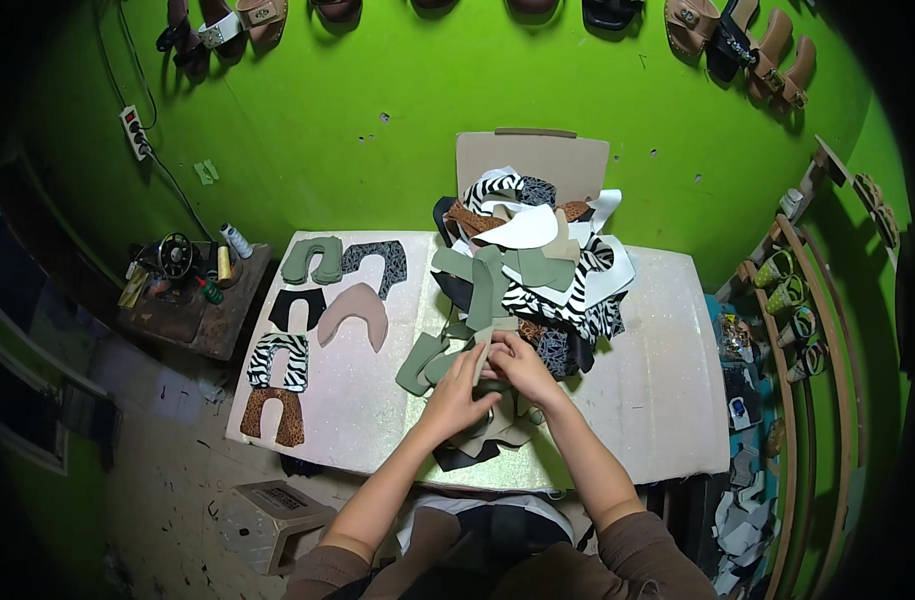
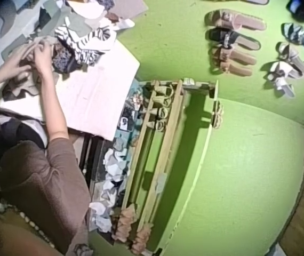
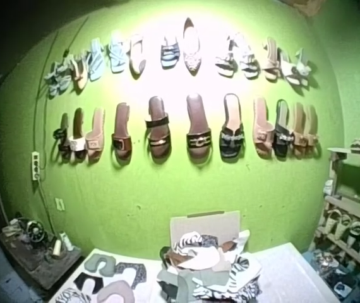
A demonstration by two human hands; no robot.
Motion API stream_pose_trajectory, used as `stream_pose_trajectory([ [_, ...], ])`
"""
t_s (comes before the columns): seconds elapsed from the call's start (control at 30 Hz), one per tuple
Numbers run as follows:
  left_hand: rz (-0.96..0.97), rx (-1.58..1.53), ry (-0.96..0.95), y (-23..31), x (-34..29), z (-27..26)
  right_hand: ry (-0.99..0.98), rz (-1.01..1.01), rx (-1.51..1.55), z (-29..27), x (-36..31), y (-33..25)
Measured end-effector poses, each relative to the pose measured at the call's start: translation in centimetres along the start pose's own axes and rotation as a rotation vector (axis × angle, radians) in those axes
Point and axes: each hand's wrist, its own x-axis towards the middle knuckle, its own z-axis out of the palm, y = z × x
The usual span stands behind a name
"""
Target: Sorting and arranging patterned material cut-outs for shoe manufacturing.
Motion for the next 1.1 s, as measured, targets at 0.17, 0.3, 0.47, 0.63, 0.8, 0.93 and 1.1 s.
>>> stream_pose_trajectory([
  [0.17,-0.112,-0.244,0.101,-1.6,-0.6,-0.6,-0.077,-0.244,-0.442,-1.2,-0.6,-0.1],
  [0.3,-0.209,-0.376,-0.105,-0.6,-0.4,-3.5,-0.03,-0.509,-0.649,-0.9,-1.7,-1.5],
  [0.47,-0.221,-0.512,-0.153,-2.5,-0.3,-5.9,-0.46,-0.095,-0.465,-0.4,0.2,-1.9],
  [0.63,-0.308,-0.683,-0.016,-4.9,-0.6,-7.6,-0.519,-0.027,0.01,2.5,2.0,0.2],
  [0.8,-0.521,-0.888,0.228,-9.5,-1.0,-10.1,-0.46,0.179,0.342,8.7,4.2,3.1],
  [0.93,-0.674,-1.158,0.301,-12.9,-0.7,-14.1,-0.402,0.274,0.716,13.6,6.8,4.6],
  [1.1,-0.701,-1.291,0.02,-18.1,-2.0,-18.8,-0.197,0.393,0.561,18.0,11.0,3.3],
])
